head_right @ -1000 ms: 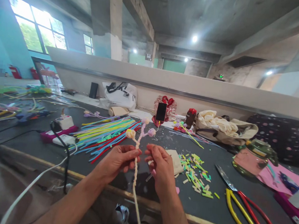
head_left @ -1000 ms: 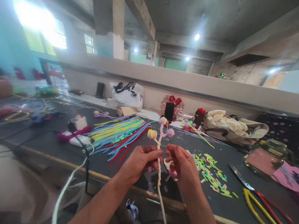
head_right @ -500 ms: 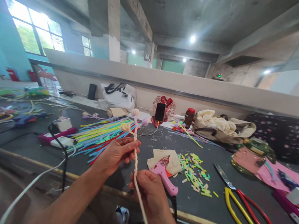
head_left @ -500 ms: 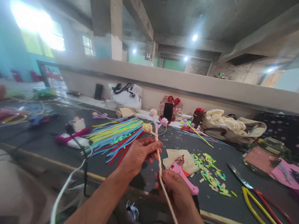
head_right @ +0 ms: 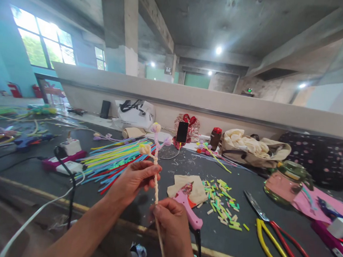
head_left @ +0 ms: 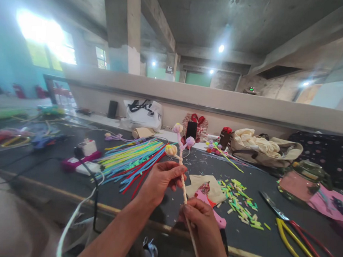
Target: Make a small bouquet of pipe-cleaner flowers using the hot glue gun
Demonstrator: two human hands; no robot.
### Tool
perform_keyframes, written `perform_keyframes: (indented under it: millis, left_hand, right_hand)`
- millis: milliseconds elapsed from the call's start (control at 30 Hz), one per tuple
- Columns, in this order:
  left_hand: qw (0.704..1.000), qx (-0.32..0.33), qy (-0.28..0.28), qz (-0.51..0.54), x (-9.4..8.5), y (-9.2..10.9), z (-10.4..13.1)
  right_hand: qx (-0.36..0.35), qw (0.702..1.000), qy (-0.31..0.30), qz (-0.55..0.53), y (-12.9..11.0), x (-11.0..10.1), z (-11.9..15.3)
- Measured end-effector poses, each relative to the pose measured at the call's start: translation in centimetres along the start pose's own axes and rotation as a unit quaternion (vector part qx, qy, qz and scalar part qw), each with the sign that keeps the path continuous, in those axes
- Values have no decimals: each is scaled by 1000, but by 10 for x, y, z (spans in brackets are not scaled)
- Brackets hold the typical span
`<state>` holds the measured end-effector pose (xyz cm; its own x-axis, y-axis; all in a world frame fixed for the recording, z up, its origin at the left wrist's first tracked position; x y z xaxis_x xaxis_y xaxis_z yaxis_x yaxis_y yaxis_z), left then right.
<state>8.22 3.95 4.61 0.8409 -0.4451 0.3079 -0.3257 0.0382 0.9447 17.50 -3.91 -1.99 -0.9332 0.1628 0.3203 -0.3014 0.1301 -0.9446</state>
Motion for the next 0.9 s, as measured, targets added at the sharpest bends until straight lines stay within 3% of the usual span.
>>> perform_keyframes:
  millis: [67,200,267,333,400,467,533,633,733,900]
  left_hand:
    - [1000,4,10,7,0,-1,0]
    - [999,12,30,18,0,-4,0]
    - [999,11,33,21,0,-5,0]
    - [999,7,28,21,-2,-5,-1]
    - [1000,1,22,18,-5,-4,-2]
    - [1000,-2,18,13,-8,-2,-3]
    - [1000,-3,15,7,-11,0,-5]
    - [1000,-2,11,-2,-13,2,-8]
    - [1000,4,15,-11,-13,2,-10]
    - [999,23,28,-25,-11,4,-13]
  right_hand:
    - [-100,983,45,147,-8,-1,1]
    - [-318,861,87,386,-23,8,11]
    - [-365,824,87,425,-24,12,14]
    - [-324,843,74,423,-22,12,12]
    - [-228,899,39,371,-17,9,7]
    - [-129,955,3,265,-12,6,2]
    - [-55,987,-15,151,-8,3,-3]
    - [13,998,-29,50,-3,1,-10]
    - [34,999,-34,22,-3,3,-14]
    - [-16,997,-9,72,-13,5,-16]
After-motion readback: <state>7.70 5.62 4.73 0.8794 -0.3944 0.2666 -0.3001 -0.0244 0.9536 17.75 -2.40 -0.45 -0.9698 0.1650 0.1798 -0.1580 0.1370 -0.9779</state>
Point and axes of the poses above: each hand's wrist, its own z-axis away from the middle knuckle, its own x-axis out of the palm, y = z × x, the point moved 4 cm from there along -z, towards the middle knuckle, and after that the axes turned 1 degree about -z, right-handed, at the moved point
